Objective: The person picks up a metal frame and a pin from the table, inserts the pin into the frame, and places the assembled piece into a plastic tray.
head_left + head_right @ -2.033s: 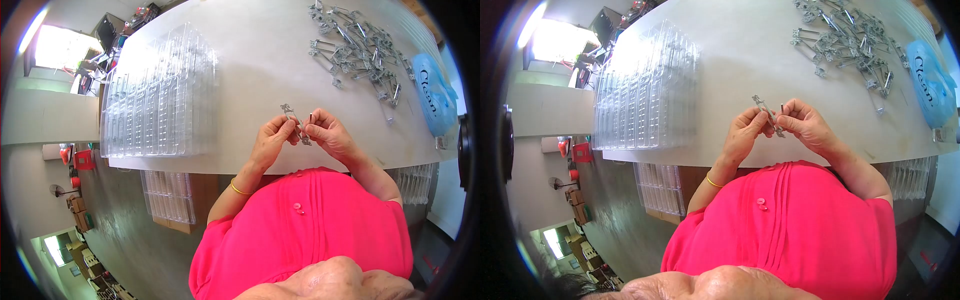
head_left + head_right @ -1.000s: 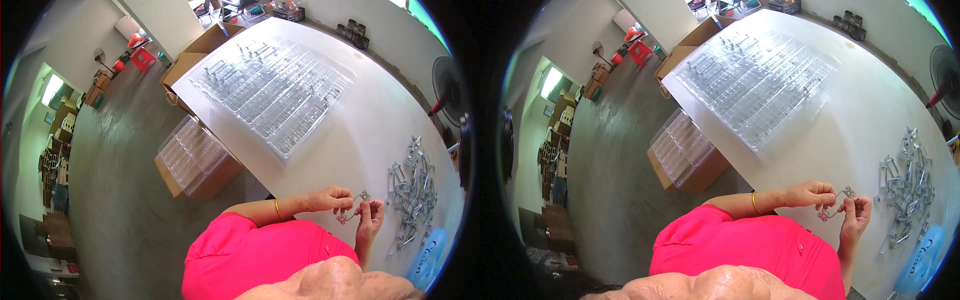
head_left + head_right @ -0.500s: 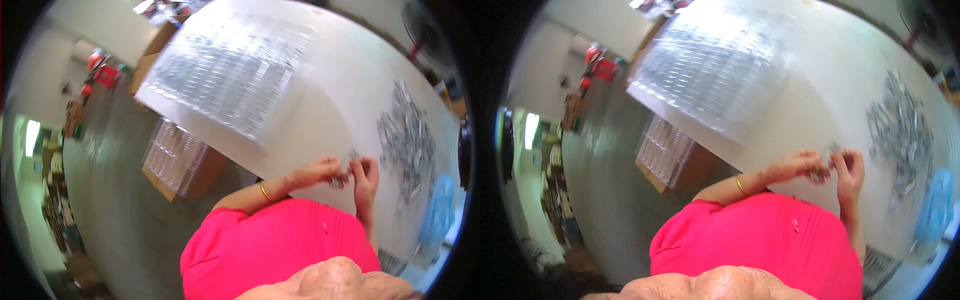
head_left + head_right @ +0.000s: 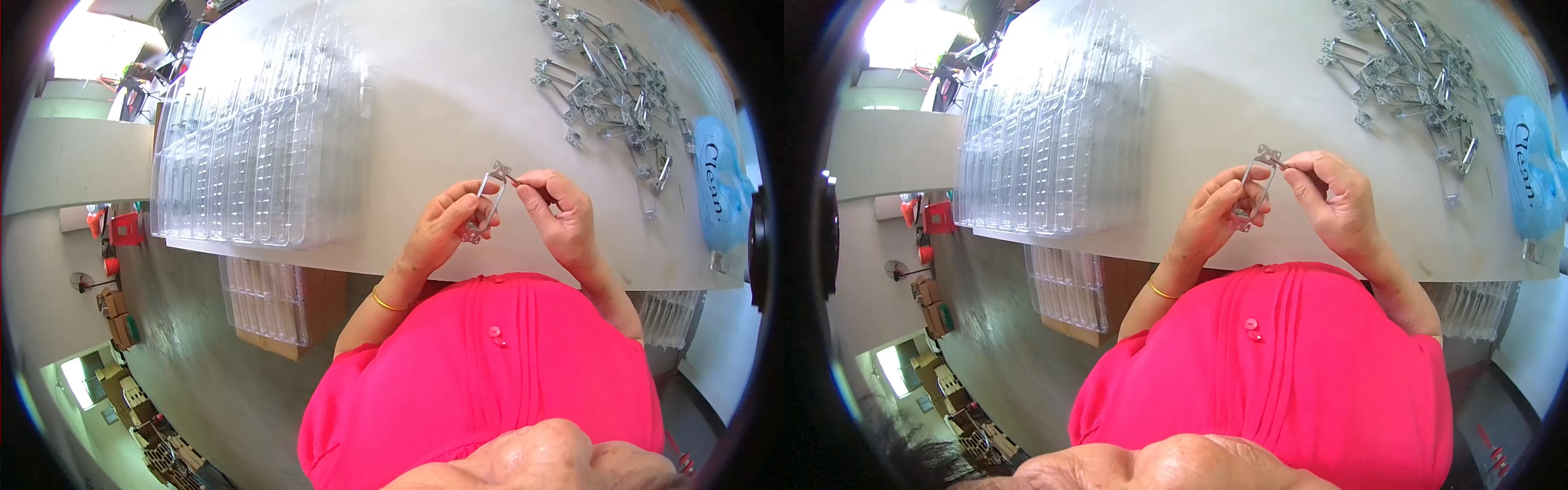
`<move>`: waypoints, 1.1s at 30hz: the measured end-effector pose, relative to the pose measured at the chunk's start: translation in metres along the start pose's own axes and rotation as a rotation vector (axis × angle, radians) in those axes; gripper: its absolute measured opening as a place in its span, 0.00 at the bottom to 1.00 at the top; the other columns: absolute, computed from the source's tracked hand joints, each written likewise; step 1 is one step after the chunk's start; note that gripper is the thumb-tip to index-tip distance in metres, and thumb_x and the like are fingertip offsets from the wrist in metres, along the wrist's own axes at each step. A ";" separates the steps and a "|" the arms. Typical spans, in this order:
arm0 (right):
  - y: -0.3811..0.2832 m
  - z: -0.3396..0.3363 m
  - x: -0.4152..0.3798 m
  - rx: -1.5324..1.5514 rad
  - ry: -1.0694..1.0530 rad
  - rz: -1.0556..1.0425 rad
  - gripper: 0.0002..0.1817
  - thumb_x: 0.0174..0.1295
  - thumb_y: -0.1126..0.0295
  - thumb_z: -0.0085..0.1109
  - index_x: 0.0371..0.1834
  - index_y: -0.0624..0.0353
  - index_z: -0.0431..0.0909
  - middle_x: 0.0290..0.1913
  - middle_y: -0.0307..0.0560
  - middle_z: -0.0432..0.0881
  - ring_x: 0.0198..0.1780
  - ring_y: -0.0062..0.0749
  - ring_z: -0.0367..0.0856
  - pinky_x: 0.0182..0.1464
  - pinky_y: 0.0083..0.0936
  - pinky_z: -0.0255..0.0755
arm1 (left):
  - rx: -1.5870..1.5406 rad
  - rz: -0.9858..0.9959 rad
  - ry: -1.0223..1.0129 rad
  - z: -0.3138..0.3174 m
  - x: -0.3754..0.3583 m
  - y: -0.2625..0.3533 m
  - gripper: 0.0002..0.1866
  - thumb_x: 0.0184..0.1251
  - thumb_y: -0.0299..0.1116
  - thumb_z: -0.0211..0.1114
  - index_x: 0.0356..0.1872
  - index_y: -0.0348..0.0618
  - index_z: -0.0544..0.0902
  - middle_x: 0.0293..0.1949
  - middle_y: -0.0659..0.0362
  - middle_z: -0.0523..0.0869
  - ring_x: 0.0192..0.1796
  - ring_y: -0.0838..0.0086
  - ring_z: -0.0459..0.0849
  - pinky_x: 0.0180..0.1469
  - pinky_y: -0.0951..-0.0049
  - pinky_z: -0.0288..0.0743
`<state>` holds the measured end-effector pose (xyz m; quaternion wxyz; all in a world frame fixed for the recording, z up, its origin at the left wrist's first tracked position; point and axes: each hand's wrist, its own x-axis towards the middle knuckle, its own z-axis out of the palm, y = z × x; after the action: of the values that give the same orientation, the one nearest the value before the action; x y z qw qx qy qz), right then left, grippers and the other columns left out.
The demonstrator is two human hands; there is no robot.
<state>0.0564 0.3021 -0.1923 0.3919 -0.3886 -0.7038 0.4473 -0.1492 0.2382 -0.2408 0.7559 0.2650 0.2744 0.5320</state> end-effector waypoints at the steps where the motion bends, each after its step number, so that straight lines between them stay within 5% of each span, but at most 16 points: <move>1: -0.004 -0.002 0.001 -0.028 -0.011 -0.002 0.03 0.70 0.79 0.62 0.43 0.64 0.83 0.35 0.39 0.81 0.31 0.15 0.72 0.34 0.17 0.68 | 0.103 -0.012 0.029 0.003 -0.001 0.003 0.21 0.83 0.39 0.51 0.66 0.35 0.75 0.40 0.55 0.86 0.42 0.74 0.82 0.44 0.72 0.77; 11: -0.007 -0.001 0.002 -0.061 -0.042 -0.023 0.03 0.68 0.81 0.63 0.42 0.63 0.82 0.32 0.39 0.80 0.28 0.16 0.72 0.30 0.19 0.66 | 0.435 0.053 0.227 0.014 -0.009 0.006 0.21 0.80 0.37 0.59 0.66 0.37 0.79 0.44 0.59 0.88 0.43 0.78 0.84 0.45 0.74 0.79; 27: -0.003 -0.004 -0.002 -0.057 -0.138 0.053 0.04 0.71 0.77 0.61 0.45 0.63 0.78 0.24 0.38 0.77 0.26 0.15 0.70 0.28 0.20 0.65 | 0.669 0.062 0.139 0.008 -0.012 0.012 0.19 0.74 0.30 0.64 0.63 0.37 0.82 0.41 0.63 0.85 0.42 0.82 0.80 0.44 0.78 0.75; 33: -0.017 -0.008 0.003 0.274 -0.247 0.409 0.10 0.74 0.74 0.57 0.55 0.64 0.74 0.27 0.42 0.82 0.29 0.21 0.81 0.31 0.21 0.75 | 0.755 0.059 0.102 0.008 -0.011 -0.001 0.20 0.70 0.26 0.64 0.62 0.40 0.83 0.40 0.64 0.85 0.42 0.81 0.80 0.46 0.74 0.77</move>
<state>0.0594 0.3026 -0.1736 0.2536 -0.4083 -0.5863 0.6521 -0.1463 0.2268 -0.2342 0.5748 0.5057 0.4806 0.4277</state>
